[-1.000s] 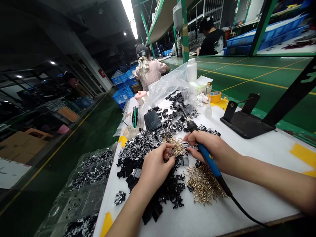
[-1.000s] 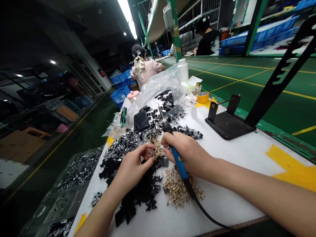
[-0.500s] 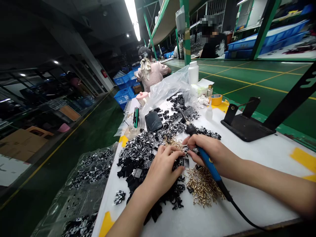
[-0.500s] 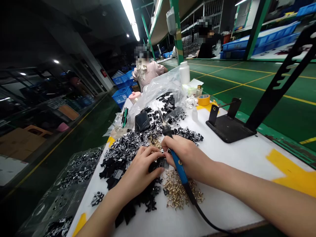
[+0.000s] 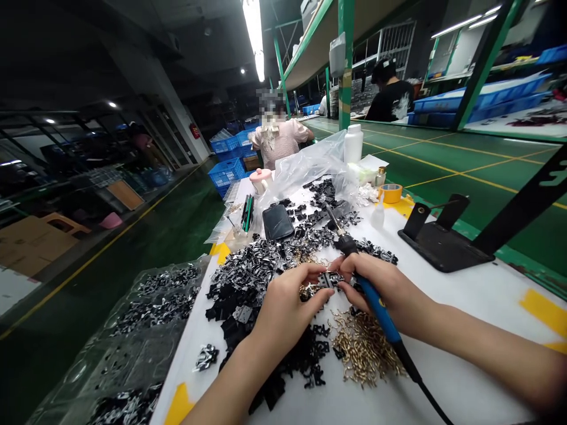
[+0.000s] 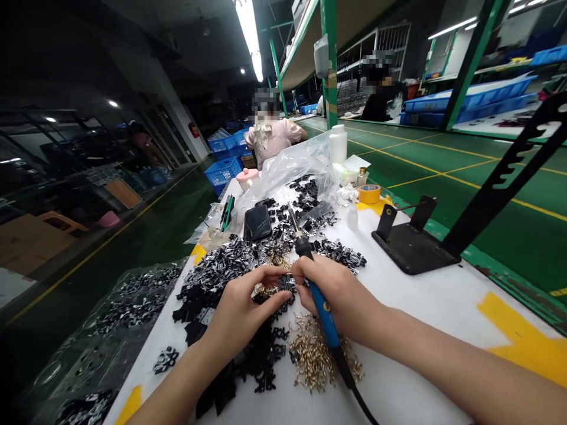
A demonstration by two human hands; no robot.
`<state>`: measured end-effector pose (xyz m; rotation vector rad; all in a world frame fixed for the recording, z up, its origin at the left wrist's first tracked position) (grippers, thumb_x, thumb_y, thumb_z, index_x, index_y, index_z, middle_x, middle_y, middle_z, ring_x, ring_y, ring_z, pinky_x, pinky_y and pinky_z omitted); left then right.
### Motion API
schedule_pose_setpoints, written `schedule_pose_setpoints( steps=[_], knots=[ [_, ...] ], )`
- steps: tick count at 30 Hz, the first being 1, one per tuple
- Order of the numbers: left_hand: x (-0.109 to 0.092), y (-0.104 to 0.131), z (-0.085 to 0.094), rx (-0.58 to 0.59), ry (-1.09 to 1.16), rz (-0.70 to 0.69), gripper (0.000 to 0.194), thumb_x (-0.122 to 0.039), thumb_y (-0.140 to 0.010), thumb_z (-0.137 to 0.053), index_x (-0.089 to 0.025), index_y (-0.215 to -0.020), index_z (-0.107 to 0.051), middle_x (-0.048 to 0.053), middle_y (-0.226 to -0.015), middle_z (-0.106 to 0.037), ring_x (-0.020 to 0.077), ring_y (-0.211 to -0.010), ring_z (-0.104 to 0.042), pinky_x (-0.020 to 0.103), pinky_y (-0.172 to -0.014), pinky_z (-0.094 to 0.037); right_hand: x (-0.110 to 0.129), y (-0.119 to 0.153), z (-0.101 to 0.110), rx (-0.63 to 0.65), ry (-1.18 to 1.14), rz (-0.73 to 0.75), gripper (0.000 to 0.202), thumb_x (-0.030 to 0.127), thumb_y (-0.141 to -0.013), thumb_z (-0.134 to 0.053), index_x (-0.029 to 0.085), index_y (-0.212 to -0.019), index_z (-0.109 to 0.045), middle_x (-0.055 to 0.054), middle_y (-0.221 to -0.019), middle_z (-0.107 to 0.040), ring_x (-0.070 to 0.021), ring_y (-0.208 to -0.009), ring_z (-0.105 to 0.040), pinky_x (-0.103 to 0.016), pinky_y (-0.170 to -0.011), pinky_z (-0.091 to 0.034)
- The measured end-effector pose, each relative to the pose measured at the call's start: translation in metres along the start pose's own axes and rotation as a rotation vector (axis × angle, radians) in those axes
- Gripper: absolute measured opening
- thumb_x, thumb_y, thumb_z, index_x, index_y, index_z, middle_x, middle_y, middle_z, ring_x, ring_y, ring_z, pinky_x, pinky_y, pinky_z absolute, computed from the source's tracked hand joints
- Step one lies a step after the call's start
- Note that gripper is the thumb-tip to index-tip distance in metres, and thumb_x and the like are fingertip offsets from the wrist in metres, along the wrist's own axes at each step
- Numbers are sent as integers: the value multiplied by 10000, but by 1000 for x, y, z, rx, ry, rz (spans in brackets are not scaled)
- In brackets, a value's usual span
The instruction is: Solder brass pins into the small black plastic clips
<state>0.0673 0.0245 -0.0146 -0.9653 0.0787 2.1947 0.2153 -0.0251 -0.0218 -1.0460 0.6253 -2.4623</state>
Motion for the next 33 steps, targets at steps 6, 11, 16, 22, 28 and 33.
schedule_pose_setpoints(
  steps=[6,11,16,22,28,33],
  knots=[
    [-3,2,3,-49,115,20,235,-281,-790,-613,-210,-1013,-594,2,-864,-645,136,-779,-588,260,-733,-469,-1,1,-1,-9,-26,4,152,74,-794,-461,213,-807,-400,-57,-890,-601,-180,-828,-581,-311,-666,-471],
    [-5,2,0,-49,243,39,215,-248,-783,-619,-199,-992,-602,1,-827,-638,122,-747,-586,244,-729,-480,0,2,-3,12,19,42,137,81,-805,-456,208,-787,-408,-51,-853,-583,-168,-784,-564,-295,-640,-453],
    [-2,1,-7,18,516,204,280,-280,-768,-633,-158,-1011,-567,41,-827,-620,144,-765,-592,258,-702,-495,4,4,-3,39,80,116,150,60,-799,-442,206,-771,-426,-22,-762,-546,-148,-699,-513,-275,-609,-415],
    [5,1,-13,34,792,362,234,-299,-757,-642,-149,-907,-542,44,-835,-611,146,-778,-607,307,-765,-500,9,5,-3,53,83,201,172,52,-831,-395,208,-771,-435,-29,-753,-537,-179,-799,-524,-312,-662,-429],
    [8,2,-16,77,935,502,195,-232,-732,-658,-155,-793,-489,-11,-696,-590,103,-643,-606,267,-704,-502,11,6,-5,5,-3,215,195,31,-795,-453,222,-783,-415,-42,-842,-571,-198,-893,-546,-349,-716,-459],
    [10,2,-16,122,1070,595,164,-204,-734,-643,-154,-797,-499,-16,-672,-571,82,-611,-592,211,-636,-483,13,6,-3,-41,-65,235,221,20,-775,-476,230,-807,-414,-51,-1037,-580,-179,-923,-537,-361,-746,-462]
  ],
)
Point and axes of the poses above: each hand's wrist, its own y-axis away from the middle knuckle, its own z-axis out of the back of the hand, x = y × z, the point moved 4 cm from there along -y, towards the middle knuckle
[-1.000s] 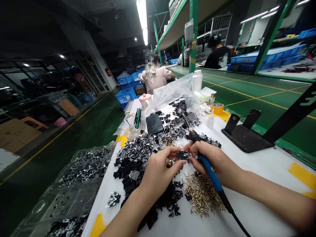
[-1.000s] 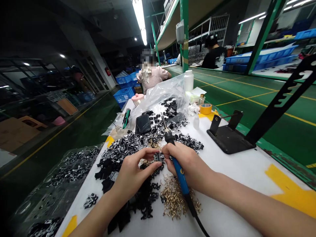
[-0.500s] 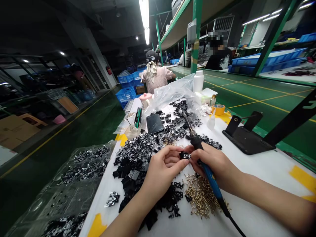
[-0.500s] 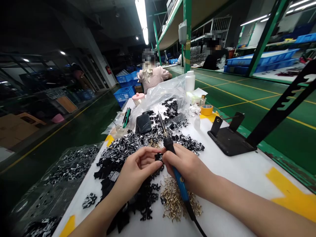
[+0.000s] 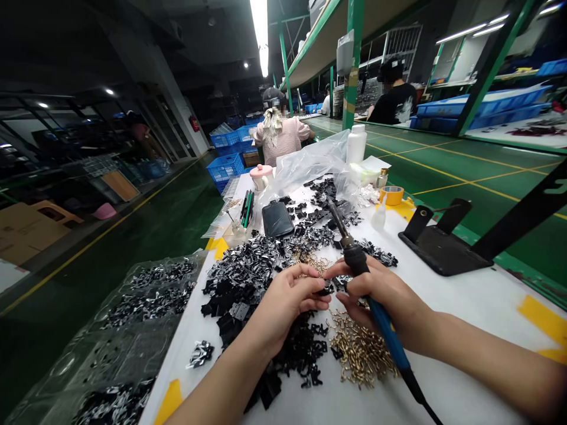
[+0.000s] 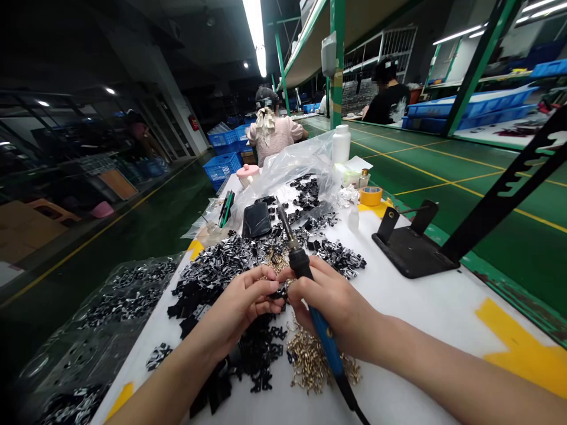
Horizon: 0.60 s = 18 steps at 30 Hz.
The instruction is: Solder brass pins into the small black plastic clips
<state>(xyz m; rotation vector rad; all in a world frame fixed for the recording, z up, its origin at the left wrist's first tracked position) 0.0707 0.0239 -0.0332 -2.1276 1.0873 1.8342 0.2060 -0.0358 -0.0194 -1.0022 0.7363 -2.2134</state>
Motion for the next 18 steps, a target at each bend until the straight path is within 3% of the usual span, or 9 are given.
schedule_pose_setpoints(
  steps=[5,8,11,14,16,18],
  knots=[
    [4,-1,-2,85,47,76,164,-208,-751,-621,-144,-869,-527,25,-751,-608,82,-647,-606,194,-644,-492,0,-2,2,65,10,0,210,18,-778,-452,225,-812,-437,-39,-912,-595,-177,-847,-529,-332,-686,-462],
    [5,-2,0,43,-43,58,115,-202,-808,-501,-147,-906,-529,39,-733,-628,107,-634,-625,242,-650,-513,0,-3,4,79,28,5,212,14,-771,-449,223,-794,-428,-46,-882,-589,-184,-835,-530,-350,-699,-456],
    [-6,-1,0,-30,-247,-163,161,-147,-806,-453,-159,-950,-525,73,-874,-649,163,-821,-641,309,-767,-515,-6,-3,4,27,-15,-112,201,33,-788,-445,224,-760,-391,-48,-873,-578,-180,-815,-547,-337,-671,-461],
    [-17,7,-6,-3,-383,-422,247,-94,-776,-495,-173,-1009,-513,81,-1067,-604,176,-1022,-573,312,-910,-458,-13,-1,4,-52,-89,-251,175,96,-816,-470,226,-769,-363,-44,-866,-564,-177,-819,-558,-332,-686,-471],
    [-19,13,-10,23,-476,-492,266,-107,-786,-499,-178,-1042,-510,82,-1076,-598,177,-985,-586,315,-880,-476,-17,1,1,-64,-153,-323,164,144,-833,-481,229,-778,-353,-33,-856,-555,-170,-813,-562,-325,-701,-473],
    [-18,16,-11,-29,-611,-539,266,-116,-771,-528,-176,-1029,-534,83,-1043,-612,184,-935,-602,315,-837,-496,-20,2,-3,-44,-216,-373,165,174,-845,-479,232,-777,-341,-24,-853,-550,-159,-797,-568,-310,-702,-474]
  ],
)
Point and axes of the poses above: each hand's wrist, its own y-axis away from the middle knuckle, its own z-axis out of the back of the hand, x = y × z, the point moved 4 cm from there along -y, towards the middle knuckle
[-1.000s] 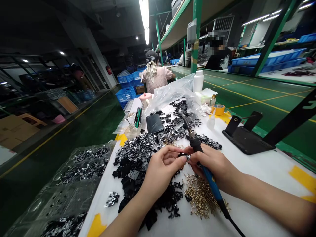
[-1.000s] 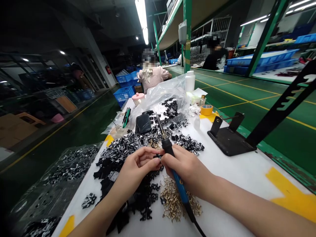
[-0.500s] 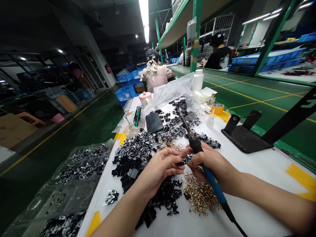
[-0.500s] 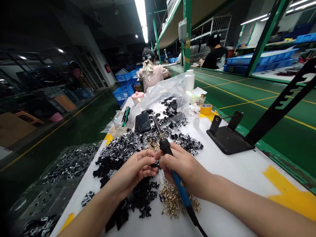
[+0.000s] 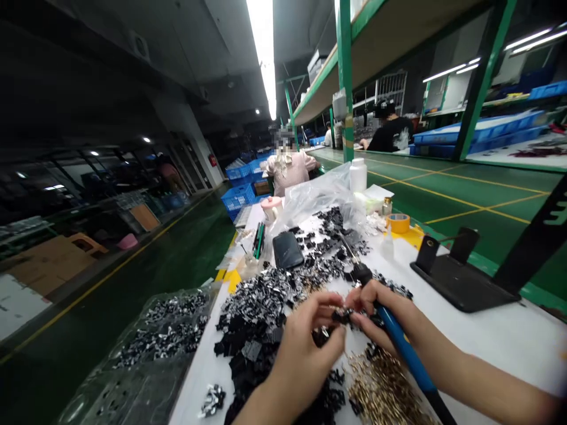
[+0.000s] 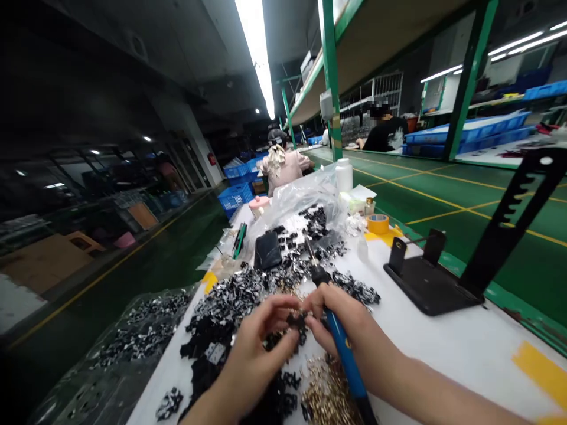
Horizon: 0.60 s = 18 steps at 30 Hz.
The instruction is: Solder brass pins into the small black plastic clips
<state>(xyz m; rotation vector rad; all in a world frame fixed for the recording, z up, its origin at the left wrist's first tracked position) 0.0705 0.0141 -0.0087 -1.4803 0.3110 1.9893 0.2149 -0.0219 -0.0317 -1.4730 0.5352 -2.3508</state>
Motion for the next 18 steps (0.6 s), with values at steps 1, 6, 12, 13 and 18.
schedule_pose_setpoints(
  steps=[1,6,12,13,18],
  knots=[
    [0,1,0,-22,-65,-11,235,-121,-759,-541,-172,-988,-557,84,-1005,-626,187,-897,-612,310,-803,-508,-1,0,-2,13,-23,-10,168,184,-850,-473,234,-774,-332,-19,-844,-549,-154,-783,-571,-302,-698,-475],
    [4,-1,1,-112,-177,-11,149,-125,-723,-540,-161,-860,-589,89,-864,-661,197,-761,-641,297,-672,-536,-6,-1,-8,44,52,-16,144,216,-859,-449,231,-773,-334,-14,-802,-534,-154,-731,-568,-292,-669,-479],
    [4,-1,0,-72,-208,-15,248,-102,-684,-540,-180,-910,-605,74,-854,-664,193,-735,-629,286,-653,-521,-9,-2,-10,22,192,54,147,201,-833,-448,227,-741,-336,-9,-744,-543,-153,-657,-547,-275,-590,-465],
    [4,-1,0,-69,-210,-12,233,-100,-680,-540,-178,-890,-605,68,-829,-657,187,-715,-620,280,-634,-513,-10,-2,-10,26,195,55,149,207,-834,-453,225,-739,-341,-10,-741,-546,-151,-651,-542,-271,-586,-461],
    [13,-3,10,-164,47,158,146,-95,-686,-547,-169,-810,-527,9,-728,-554,125,-627,-564,231,-569,-467,-7,-1,0,84,126,-35,223,378,-889,-405,208,-749,-439,-15,-683,-543,-138,-596,-506,-246,-536,-426]
  ],
)
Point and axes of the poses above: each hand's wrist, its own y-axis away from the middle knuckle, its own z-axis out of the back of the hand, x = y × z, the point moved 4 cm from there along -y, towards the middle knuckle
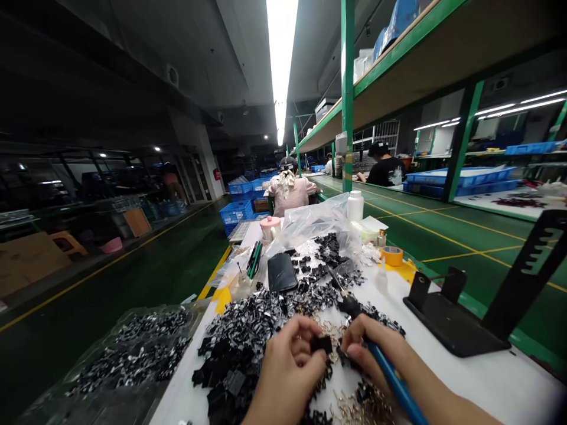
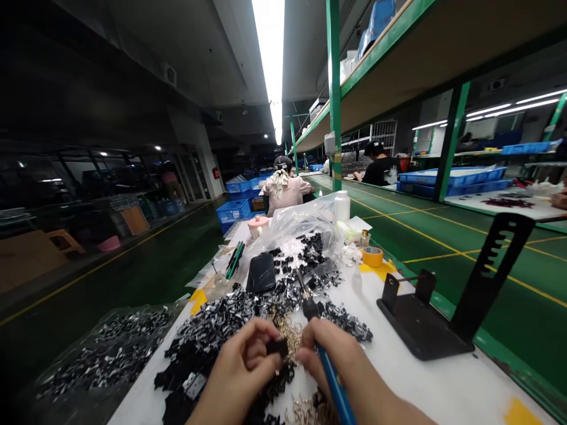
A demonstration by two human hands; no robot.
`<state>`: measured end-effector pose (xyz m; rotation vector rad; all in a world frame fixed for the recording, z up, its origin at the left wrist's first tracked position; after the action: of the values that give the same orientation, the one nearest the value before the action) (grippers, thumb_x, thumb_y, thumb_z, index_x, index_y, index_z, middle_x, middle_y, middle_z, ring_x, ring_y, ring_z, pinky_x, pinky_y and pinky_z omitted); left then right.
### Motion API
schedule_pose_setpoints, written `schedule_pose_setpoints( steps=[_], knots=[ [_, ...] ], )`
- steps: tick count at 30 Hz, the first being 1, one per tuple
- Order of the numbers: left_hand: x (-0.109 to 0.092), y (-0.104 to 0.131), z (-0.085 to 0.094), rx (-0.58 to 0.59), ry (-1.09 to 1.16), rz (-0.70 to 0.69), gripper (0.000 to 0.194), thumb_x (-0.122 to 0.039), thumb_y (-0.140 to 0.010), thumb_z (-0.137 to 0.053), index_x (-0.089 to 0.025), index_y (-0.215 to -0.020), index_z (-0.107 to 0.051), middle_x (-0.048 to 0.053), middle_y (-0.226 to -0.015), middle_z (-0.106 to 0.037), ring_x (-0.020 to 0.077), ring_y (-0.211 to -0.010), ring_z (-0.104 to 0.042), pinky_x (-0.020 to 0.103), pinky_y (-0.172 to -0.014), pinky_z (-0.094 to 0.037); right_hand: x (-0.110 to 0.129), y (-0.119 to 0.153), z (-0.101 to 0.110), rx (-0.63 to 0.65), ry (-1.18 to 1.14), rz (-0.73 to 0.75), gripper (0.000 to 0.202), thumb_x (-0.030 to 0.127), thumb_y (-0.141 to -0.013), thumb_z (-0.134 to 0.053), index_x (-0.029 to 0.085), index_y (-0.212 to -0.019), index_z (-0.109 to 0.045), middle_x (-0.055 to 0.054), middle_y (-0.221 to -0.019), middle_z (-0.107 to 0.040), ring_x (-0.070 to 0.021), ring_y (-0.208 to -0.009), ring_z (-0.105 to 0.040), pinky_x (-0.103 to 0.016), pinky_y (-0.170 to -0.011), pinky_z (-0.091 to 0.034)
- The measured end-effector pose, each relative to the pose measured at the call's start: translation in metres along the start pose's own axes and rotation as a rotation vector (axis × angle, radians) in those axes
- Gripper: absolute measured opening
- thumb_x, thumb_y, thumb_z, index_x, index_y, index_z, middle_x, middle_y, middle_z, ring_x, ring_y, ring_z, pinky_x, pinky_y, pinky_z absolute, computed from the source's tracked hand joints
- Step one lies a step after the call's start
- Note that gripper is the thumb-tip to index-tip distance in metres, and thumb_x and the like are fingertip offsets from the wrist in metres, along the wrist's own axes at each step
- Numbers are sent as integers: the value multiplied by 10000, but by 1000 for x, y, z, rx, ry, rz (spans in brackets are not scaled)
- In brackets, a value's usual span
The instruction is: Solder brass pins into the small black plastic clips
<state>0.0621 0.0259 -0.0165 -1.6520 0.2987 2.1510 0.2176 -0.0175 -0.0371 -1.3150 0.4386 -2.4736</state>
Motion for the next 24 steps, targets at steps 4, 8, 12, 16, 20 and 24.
schedule_pose_setpoints(
  steps=[4,8,12,16,20,24],
  knots=[
    [2,-7,12,-86,289,135,194,-122,-700,-586,-169,-814,-437,-6,-780,-521,112,-634,-595,278,-674,-502,11,3,17,-52,-126,-21,399,570,-848,-373,222,-977,-521,-34,-754,-562,-166,-651,-542,-267,-557,-443],
    [4,-12,19,-136,348,175,233,-136,-689,-615,-167,-806,-416,-2,-795,-522,134,-651,-626,324,-717,-519,15,5,27,-84,-169,-32,272,451,-861,-446,234,-939,-590,-56,-876,-578,-178,-738,-582,-296,-657,-467],
    [6,-12,21,-155,335,166,230,-132,-684,-605,-173,-777,-399,-32,-732,-494,133,-637,-624,332,-714,-525,11,8,30,-116,-229,39,192,343,-850,-498,229,-811,-648,-26,-686,-568,-148,-606,-549,-260,-552,-444],
    [5,-11,20,-158,332,166,233,-125,-685,-592,-178,-754,-376,-48,-702,-483,123,-630,-619,317,-705,-527,9,10,27,-152,-262,15,190,331,-852,-498,233,-796,-651,-20,-681,-567,-137,-594,-536,-255,-547,-428],
    [3,-11,20,-150,314,149,234,-130,-692,-585,-179,-746,-363,-54,-685,-475,123,-622,-615,315,-695,-522,9,9,25,-110,-237,-36,214,346,-856,-486,219,-801,-650,-39,-716,-570,-151,-622,-541,-271,-563,-433],
    [4,-11,20,-143,318,143,234,-128,-696,-577,-182,-742,-353,-58,-686,-467,118,-626,-611,309,-694,-515,3,9,25,-88,-259,-72,199,336,-850,-503,221,-804,-659,-47,-747,-580,-150,-640,-551,-270,-587,-464]
  ],
)
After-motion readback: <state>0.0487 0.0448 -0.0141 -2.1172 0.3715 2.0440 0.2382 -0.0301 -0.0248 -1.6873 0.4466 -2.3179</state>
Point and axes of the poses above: each hand's wrist, its own y-axis away from the middle knuckle, its own z-axis out of the back of the hand, x = y × z, the point moved 4 cm from there along -y, towards the middle knuckle
